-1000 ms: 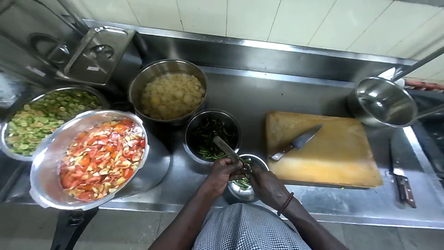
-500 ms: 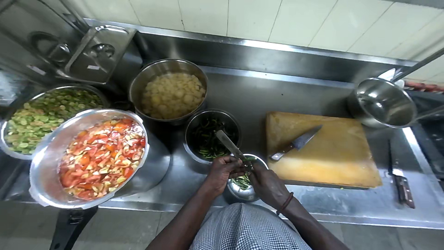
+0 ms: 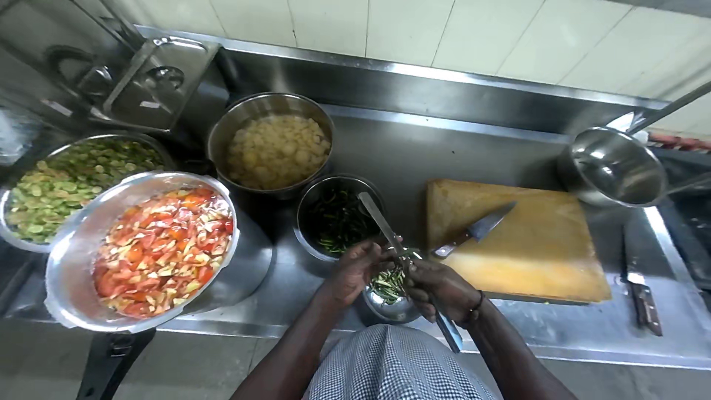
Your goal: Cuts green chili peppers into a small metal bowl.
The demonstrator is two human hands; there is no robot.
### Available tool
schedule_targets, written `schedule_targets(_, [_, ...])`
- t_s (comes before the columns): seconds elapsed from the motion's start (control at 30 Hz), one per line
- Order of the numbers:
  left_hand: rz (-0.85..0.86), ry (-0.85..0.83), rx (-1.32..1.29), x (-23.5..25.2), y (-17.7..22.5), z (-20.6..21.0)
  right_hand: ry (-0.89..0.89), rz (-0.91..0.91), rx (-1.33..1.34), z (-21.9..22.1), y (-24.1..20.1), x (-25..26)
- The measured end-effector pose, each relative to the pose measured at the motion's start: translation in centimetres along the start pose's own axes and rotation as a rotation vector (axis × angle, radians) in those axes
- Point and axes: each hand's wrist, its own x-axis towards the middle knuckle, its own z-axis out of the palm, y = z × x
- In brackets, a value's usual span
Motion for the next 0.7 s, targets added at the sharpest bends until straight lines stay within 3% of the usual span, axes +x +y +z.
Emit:
schedule_targets(0.1, [0.052, -0.068, 0.237, 0.1, -0.2, 0.3, -0.155, 0.019, 0.136, -1.1, 0.4, 0.3])
schedule_targets(0.23, [0.16, -0.158, 0.292, 0.5, -0.8, 0.6, -0.336, 0.064, 0.275, -1.7, 1.7, 0.9])
schedule_targets(0.43, [0.167, 0.188, 0.557, 2.0, -1.7, -0.2, -0.557, -0.024, 0.405, -1.9, 1.9, -0.3])
schedule_targets(0.5, [0.138, 0.267, 0.519, 2.2, -1.7, -0.7, -0.423, -0.121, 0.349, -1.4, 1.0, -1.6])
schedule_targets(0.63, [0.091, 0.214, 0.487, 1.1, -0.7, 0.3, 0.313, -0.271, -0.099, 0.1, -0.2, -1.9])
schedule_targets(0.7, [0.063, 0.182, 0.51, 0.8, -0.3, 1.1, 0.502, -0.259, -0.362, -0.1, 0.4, -0.7])
